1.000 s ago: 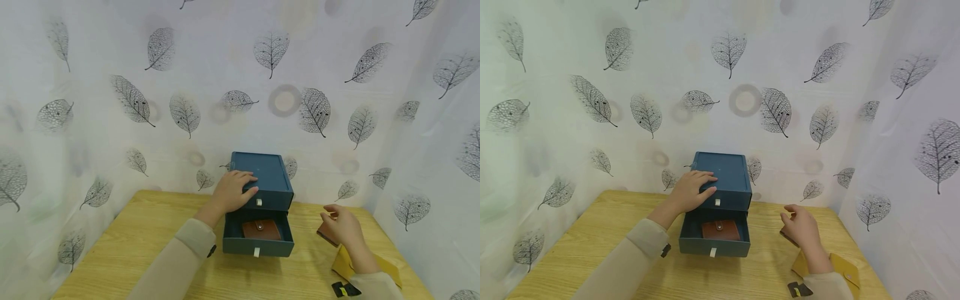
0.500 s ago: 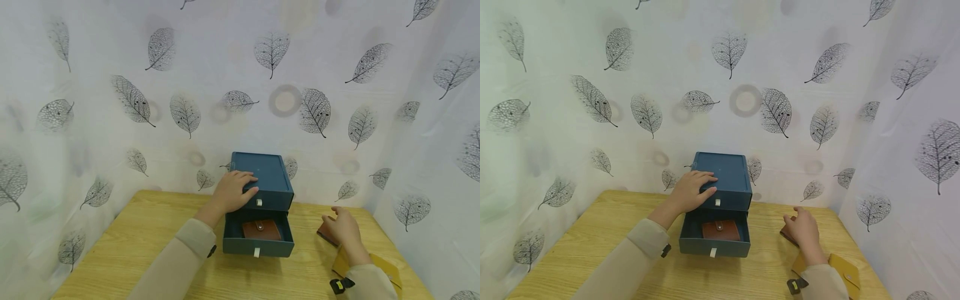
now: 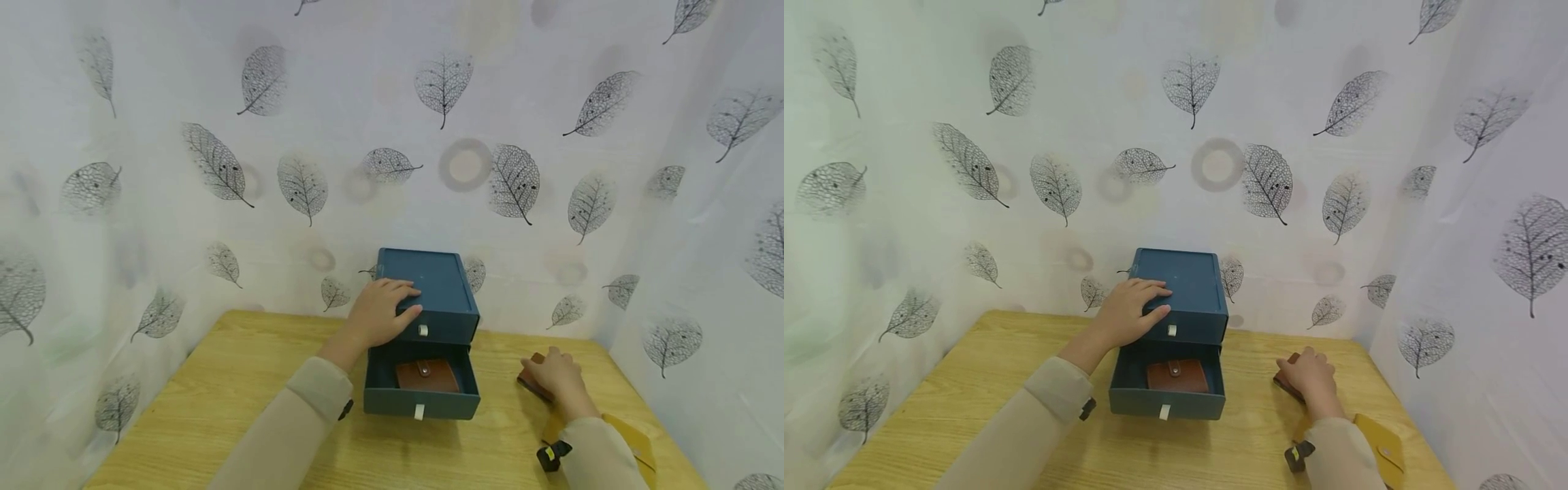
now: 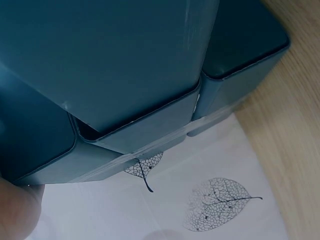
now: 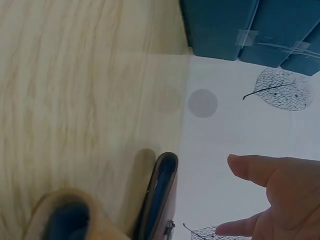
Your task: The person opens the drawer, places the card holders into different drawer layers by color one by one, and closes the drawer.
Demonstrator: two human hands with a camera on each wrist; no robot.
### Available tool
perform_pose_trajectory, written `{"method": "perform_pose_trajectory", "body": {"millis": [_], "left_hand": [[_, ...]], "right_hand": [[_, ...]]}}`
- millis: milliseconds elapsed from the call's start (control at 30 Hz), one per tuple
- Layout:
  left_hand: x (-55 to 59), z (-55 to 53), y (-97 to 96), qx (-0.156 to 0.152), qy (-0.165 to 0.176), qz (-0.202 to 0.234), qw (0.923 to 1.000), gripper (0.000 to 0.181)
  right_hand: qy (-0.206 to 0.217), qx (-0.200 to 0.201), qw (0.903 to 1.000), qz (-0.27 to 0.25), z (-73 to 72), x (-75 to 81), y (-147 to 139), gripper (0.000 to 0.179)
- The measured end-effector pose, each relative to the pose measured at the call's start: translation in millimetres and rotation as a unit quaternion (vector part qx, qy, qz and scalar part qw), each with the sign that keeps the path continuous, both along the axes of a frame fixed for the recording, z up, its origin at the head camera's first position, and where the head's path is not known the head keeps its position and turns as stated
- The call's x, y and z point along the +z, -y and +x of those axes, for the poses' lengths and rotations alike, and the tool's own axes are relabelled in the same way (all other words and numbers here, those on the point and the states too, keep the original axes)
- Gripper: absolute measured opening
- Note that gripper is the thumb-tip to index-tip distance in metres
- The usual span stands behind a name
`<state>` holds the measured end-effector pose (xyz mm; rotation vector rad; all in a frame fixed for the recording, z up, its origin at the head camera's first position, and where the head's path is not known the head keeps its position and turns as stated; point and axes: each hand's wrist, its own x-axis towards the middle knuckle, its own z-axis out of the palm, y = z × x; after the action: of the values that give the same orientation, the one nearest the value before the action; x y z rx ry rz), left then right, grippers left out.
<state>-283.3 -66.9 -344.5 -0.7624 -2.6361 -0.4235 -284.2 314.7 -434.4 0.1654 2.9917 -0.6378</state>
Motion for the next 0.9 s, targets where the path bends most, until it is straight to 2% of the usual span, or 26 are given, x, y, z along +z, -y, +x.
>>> {"method": "perform_pose_trajectory", "body": {"millis": [233,467,700,900], "left_hand": [[0.2,0.6,0.6,-0.004,-0.007,0.004,1.0,0.044],[-1.3,-0.8,0.6,0.001,-0.007,0.001,1.0,0.044],[-3.1,-3.5,0.6,-0.002,-0.012,0.002,0.9999,0.043],[-4.1,-4.5,0.8,-0.002,-0.011,0.002,0.9999,0.043]], "right_hand": [[0.034,-0.019,0.9992,0.012,-11.3,-10.4,-4,0.095],[0.058,-0.056,0.9967,-0.003,-18.6,-22.0,-3,0.102],[0.062,-0.072,0.9955,-0.002,-18.8,-28.9,0,0.098],[0.056,-0.066,0.9961,0.017,-19.6,-31.7,0,0.091]]}}
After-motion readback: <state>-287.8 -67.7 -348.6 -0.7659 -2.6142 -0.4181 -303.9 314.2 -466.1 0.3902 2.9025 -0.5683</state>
